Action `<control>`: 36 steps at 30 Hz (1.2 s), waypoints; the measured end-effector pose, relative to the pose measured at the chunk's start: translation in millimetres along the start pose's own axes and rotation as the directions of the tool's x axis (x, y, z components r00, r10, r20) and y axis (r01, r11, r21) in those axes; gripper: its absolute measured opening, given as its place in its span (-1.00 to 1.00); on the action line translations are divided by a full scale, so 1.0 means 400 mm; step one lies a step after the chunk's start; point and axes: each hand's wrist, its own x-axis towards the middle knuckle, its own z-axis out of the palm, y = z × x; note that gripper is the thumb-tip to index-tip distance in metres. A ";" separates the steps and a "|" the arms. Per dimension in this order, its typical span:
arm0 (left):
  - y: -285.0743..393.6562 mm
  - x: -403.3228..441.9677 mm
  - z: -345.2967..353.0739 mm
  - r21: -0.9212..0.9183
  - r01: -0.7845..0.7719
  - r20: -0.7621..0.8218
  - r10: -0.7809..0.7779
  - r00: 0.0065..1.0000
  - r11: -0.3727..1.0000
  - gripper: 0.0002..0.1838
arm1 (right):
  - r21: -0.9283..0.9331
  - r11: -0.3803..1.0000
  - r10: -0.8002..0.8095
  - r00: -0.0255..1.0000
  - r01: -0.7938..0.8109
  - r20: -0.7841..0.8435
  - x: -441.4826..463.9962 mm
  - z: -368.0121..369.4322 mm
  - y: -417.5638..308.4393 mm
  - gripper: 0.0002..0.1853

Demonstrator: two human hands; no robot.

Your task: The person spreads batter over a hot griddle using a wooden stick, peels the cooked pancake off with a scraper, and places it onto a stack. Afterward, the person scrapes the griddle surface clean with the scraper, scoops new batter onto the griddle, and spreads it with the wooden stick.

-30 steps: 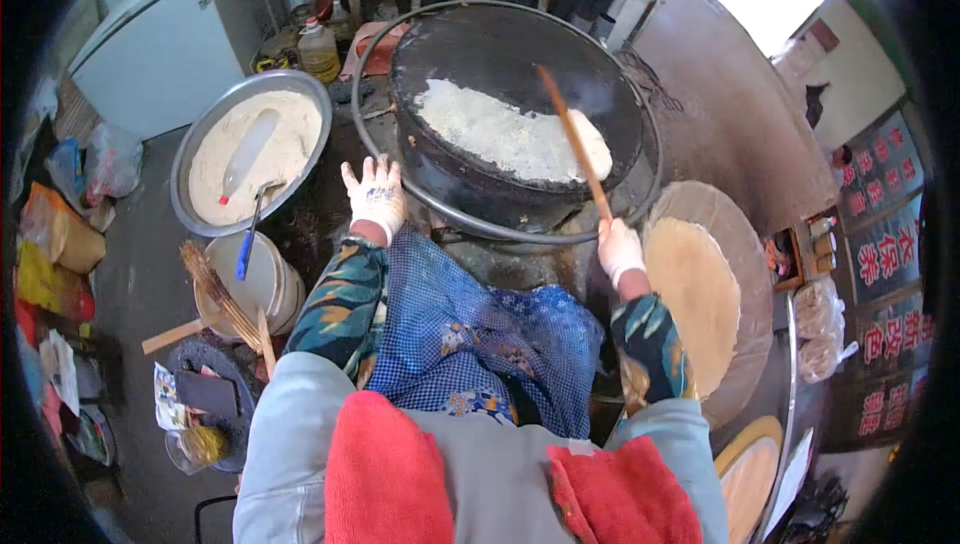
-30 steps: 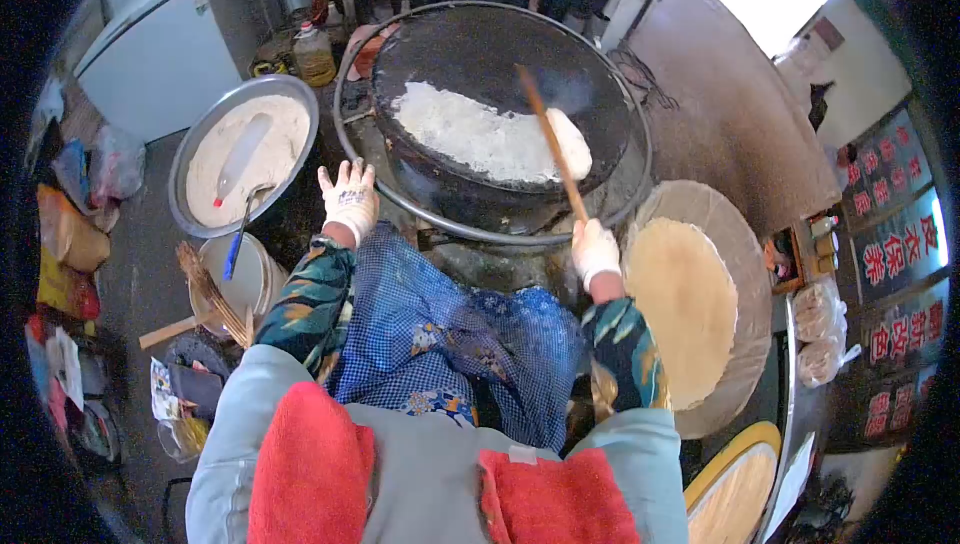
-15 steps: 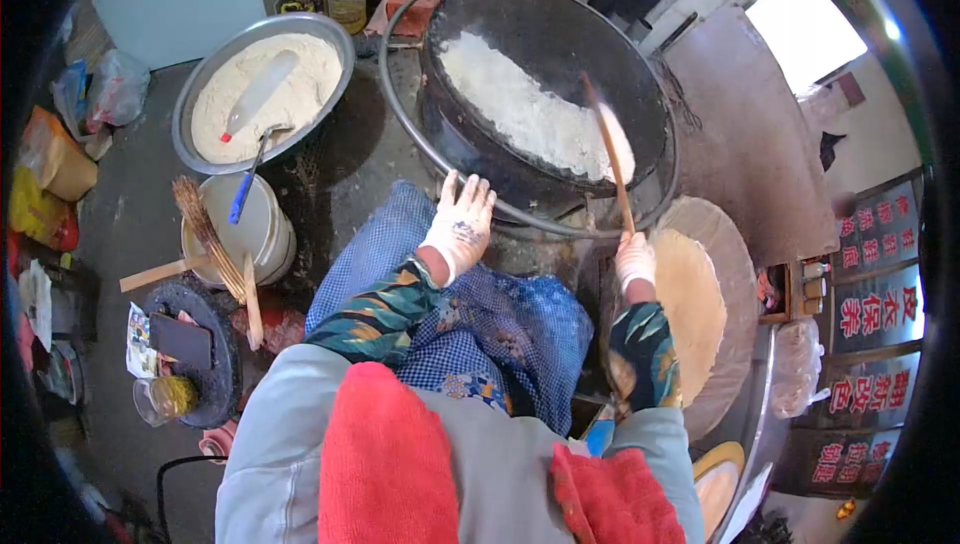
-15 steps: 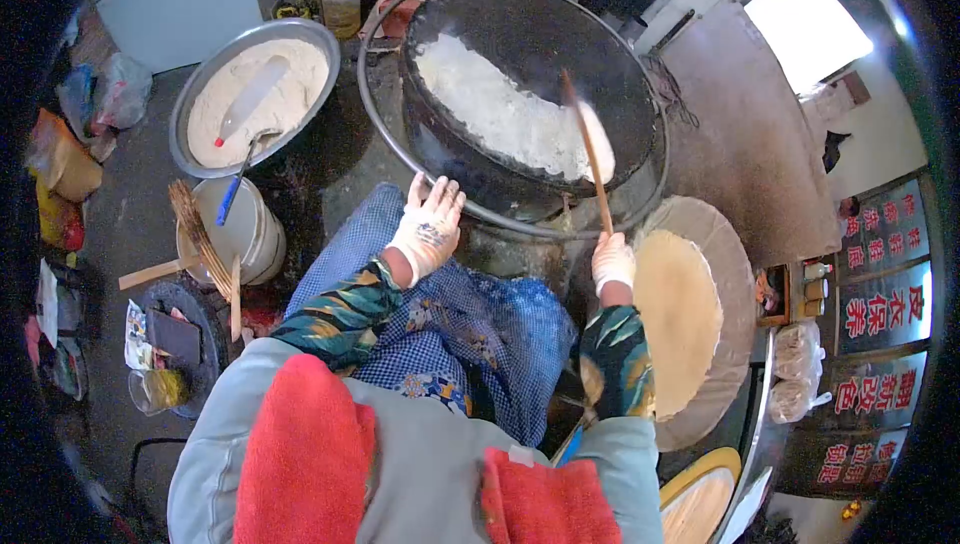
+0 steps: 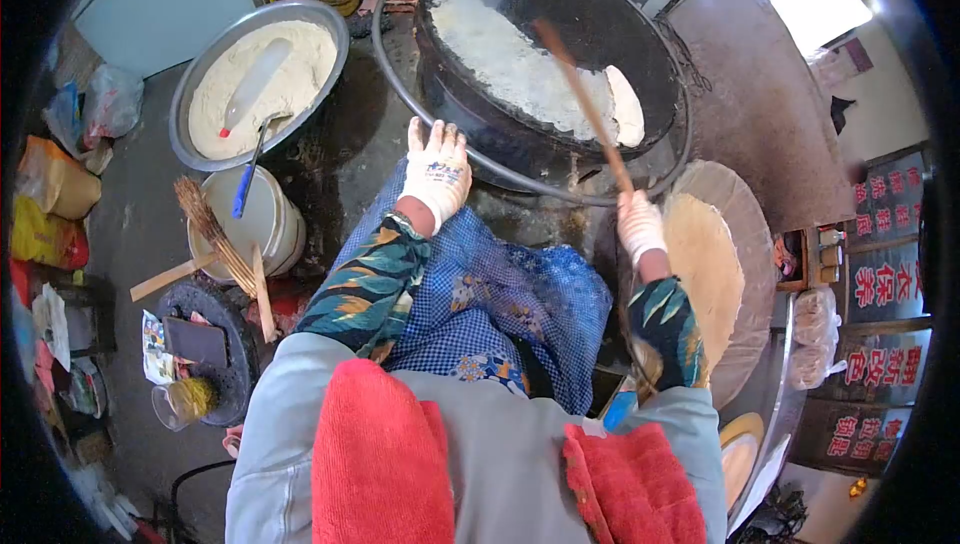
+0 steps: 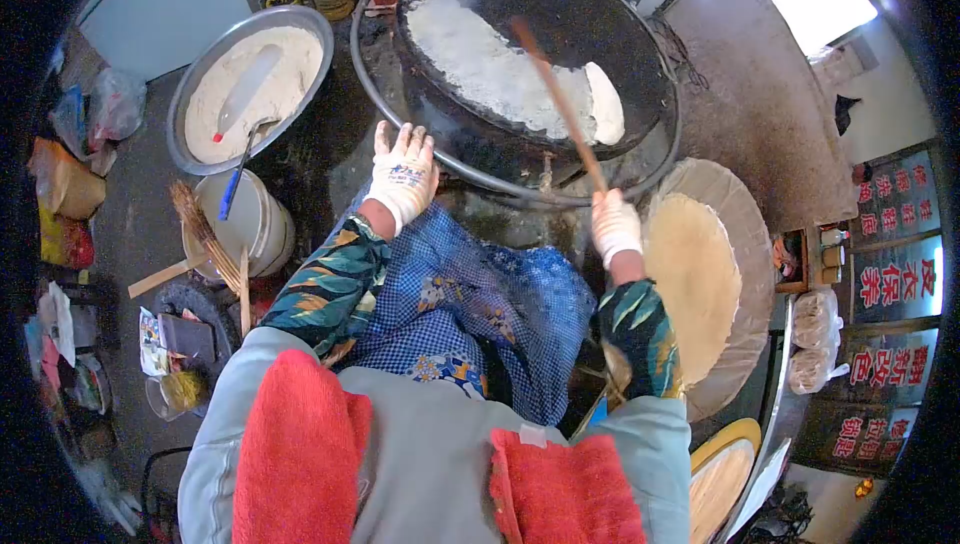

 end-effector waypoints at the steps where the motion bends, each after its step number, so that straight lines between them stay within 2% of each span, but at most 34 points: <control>1: -0.007 0.003 -0.010 -0.011 0.016 0.003 -0.016 1.000 1.000 -0.44 | -0.033 0.999 -0.017 0.999 0.019 0.052 -0.010 0.021 0.001 -0.56; 3: -0.024 0.012 -0.002 -0.029 0.034 -0.011 -0.034 0.999 0.999 -0.47 | 0.012 0.988 0.151 0.988 -0.152 0.033 0.018 0.020 0.050 -0.55; 6: -0.046 0.018 -0.021 0.010 0.037 0.038 -0.037 0.999 0.999 -0.48 | 0.079 0.993 0.098 0.990 -0.090 -0.106 0.062 0.031 0.066 -0.58; 9: -0.074 0.042 -0.037 0.019 0.081 0.106 -0.082 0.991 0.997 -0.50 | 0.104 0.995 0.006 1.000 -0.007 0.004 -0.021 -0.032 -0.013 -0.60; 10: -0.082 0.053 -0.027 0.056 0.100 0.116 -0.106 0.988 0.993 -0.51 | 0.031 0.992 -0.121 0.989 0.119 0.086 -0.049 -0.015 -0.023 -0.60; 11: -0.089 0.058 -0.015 0.092 0.117 0.133 -0.129 0.983 0.989 -0.51 | 0.032 0.993 -0.115 0.987 0.112 0.111 -0.066 0.029 -0.011 -0.60; 12: -0.094 0.055 -0.019 0.107 0.128 0.146 -0.143 0.979 0.986 -0.51 | -0.055 0.995 -0.083 0.994 0.087 0.074 -0.020 0.131 0.079 -0.59; 14: -0.115 0.076 -0.015 0.133 0.144 0.167 -0.166 0.972 0.981 -0.50 | 0.056 0.986 0.160 0.987 -0.159 0.002 0.008 0.070 0.104 -0.58; 17: -0.149 0.095 -0.009 0.134 0.161 0.164 -0.182 0.970 0.978 -0.50 | 0.067 0.994 0.095 0.993 -0.090 -0.075 0.027 -0.003 0.066 -0.59; 20: -0.179 0.121 -0.002 0.146 0.191 0.229 -0.221 0.948 0.971 -0.45 | -0.012 0.996 0.094 0.991 -0.093 0.098 -0.018 -0.058 -0.023 -0.58; 21: -0.186 0.122 -0.013 0.130 0.198 0.221 -0.223 0.950 0.972 -0.48 | -0.012 0.999 0.045 0.999 -0.045 0.002 -0.017 -0.010 -0.002 -0.57; 23: -0.213 0.138 -0.003 0.149 0.196 0.220 -0.226 0.949 0.969 -0.48 | 0.053 0.970 0.238 0.971 -0.238 0.017 0.029 0.003 0.035 -0.57; 25: -0.223 0.136 0.004 0.121 0.197 0.113 -0.210 0.971 0.973 -0.51 | 0.094 0.984 0.155 0.987 -0.151 -0.033 0.027 0.008 0.031 -0.57; 27: -0.162 0.132 -0.077 0.044 0.211 0.037 -0.213 0.976 0.977 -0.52 | 0.115 0.992 0.053 0.997 -0.047 -0.048 0.006 -0.028 -0.003 -0.58; 29: -0.053 0.093 -0.124 -0.123 0.022 -0.058 -0.029 0.998 0.992 -0.54 | 0.103 0.990 -0.093 0.996 0.092 0.004 -0.073 -0.056 -0.057 -0.59; 31: 0.075 0.041 -0.116 -0.210 -0.163 -0.007 0.166 0.986 0.964 -0.53 | 0.068 0.997 -0.042 0.997 0.038 0.062 -0.066 0.019 -0.022 -0.57; 33: 0.173 -0.011 -0.075 -0.206 -0.214 0.109 0.240 0.965 0.955 -0.48 | 0.076 0.985 0.154 0.987 -0.158 0.047 0.000 0.012 0.042 -0.55; 35: 0.202 -0.059 -0.019 -0.121 -0.197 0.089 0.209 0.974 0.973 -0.42 | 0.068 0.994 0.091 0.992 -0.085 -0.082 0.032 0.020 0.068 -0.55; 36: 0.195 -0.069 -0.006 -0.089 -0.200 0.048 0.204 0.978 0.976 -0.41 | 0.053 0.996 0.074 0.995 -0.070 -0.073 0.021 0.005 0.050 -0.56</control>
